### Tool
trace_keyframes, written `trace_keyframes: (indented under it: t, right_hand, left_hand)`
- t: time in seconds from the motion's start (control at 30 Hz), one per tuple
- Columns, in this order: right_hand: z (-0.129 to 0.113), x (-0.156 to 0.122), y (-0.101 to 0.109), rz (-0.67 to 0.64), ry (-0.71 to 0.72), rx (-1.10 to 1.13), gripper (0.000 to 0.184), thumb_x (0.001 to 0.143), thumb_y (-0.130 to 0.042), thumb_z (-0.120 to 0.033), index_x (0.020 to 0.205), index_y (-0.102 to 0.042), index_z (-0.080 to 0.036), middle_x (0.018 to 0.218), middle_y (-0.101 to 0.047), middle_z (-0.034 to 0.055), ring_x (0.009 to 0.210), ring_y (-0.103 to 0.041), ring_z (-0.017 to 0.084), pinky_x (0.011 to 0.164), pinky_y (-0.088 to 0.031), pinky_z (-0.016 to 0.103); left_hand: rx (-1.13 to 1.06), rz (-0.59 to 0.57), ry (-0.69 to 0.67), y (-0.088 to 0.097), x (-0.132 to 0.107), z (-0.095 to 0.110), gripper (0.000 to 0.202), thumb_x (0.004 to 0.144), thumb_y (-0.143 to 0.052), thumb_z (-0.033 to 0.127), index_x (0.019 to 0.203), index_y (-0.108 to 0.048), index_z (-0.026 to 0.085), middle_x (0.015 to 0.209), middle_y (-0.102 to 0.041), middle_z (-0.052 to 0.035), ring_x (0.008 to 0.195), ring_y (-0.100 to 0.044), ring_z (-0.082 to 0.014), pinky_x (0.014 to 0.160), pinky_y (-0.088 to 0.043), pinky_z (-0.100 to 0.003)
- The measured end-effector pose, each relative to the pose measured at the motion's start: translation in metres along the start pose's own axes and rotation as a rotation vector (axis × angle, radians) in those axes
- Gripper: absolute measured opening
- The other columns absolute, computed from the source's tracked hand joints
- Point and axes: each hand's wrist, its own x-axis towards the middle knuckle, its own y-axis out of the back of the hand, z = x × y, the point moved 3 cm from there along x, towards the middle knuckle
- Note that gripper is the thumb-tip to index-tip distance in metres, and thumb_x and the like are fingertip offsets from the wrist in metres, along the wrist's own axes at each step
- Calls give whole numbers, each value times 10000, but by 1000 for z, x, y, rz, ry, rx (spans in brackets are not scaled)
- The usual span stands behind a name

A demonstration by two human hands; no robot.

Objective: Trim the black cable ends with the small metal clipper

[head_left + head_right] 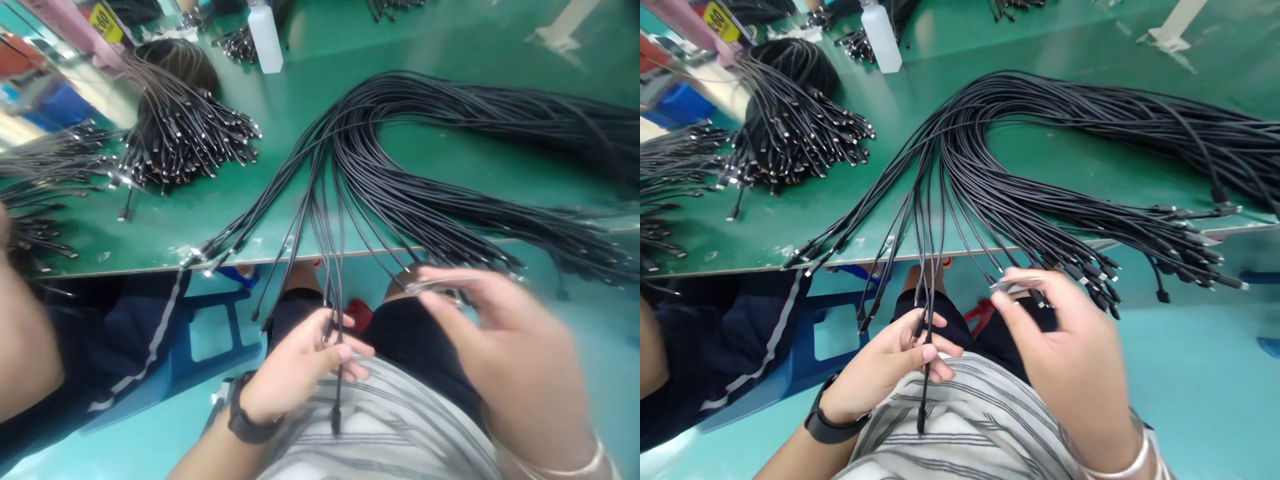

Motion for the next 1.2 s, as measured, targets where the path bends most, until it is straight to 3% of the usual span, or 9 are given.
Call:
trace_keyframes:
  t: [0.1, 0.2, 0.3, 0.37, 0.6, 0.8, 1.2]
  right_hand:
    - [-8, -6, -32, -470, -227, 535, 81, 830, -690, -287, 890, -682, -233, 1002, -758, 43, 907, -721, 216, 808, -564, 322]
    - [-14, -7, -54, -675, -333, 732, 66, 826, -669, -210, 892, -666, -205, 879, -752, 34, 815, -719, 177, 776, -571, 293]
    - [-13, -3, -58, -655, -333, 745, 50, 821, -676, -199, 870, -667, -193, 842, -740, 31, 802, -714, 170, 767, -575, 285]
    - [-11, -2, -56, -610, -328, 736, 67, 810, -704, -214, 863, -672, -189, 860, -745, 40, 810, -718, 176, 766, -581, 286]
    - [-7, -23, -53, -351, -409, 905, 135, 839, -741, -316, 882, -667, -212, 859, -749, 35, 875, -734, 207, 786, -596, 306]
    - [-14, -38, -55, -339, -423, 963, 102, 854, -728, -324, 864, -680, -235, 816, -752, 23, 766, -730, 182, 657, -602, 255]
    - [-16, -30, -51, -316, -392, 839, 88, 834, -728, -293, 829, -682, -218, 734, -736, 26, 668, -717, 180, 592, -596, 253]
  left_hand:
    - [2, 28, 39, -3, 5, -5, 307, 769, -783, 243, 931, -542, 141, 796, -762, -96, 642, -725, -165, 584, -546, -226]
    - [52, 48, 81, -5, 10, -11, 290, 728, -807, 264, 782, -551, 138, 696, -751, -89, 564, -713, -165, 515, -534, -204]
    - [59, 52, 118, -4, 10, -15, 328, 701, -824, 300, 728, -534, 150, 612, -732, -76, 434, -657, -147, 418, -474, -177]
    - [34, 59, 109, -4, 8, -16, 324, 701, -823, 333, 750, -570, 137, 615, -733, -80, 451, -665, -149, 439, -492, -186]
    - [78, 274, -142, -10, -8, -1, 268, 736, -814, 284, 721, -583, 148, 663, -756, -74, 553, -708, -174, 557, -552, -241]
    - [196, 307, -223, -14, -12, 4, 249, 749, -811, 342, 719, -649, 155, 687, -767, -66, 608, -722, -198, 623, -575, -282]
    - [130, 344, -159, -17, -9, 4, 219, 726, -828, 288, 705, -658, 151, 637, -756, -48, 590, -730, -194, 597, -580, -248]
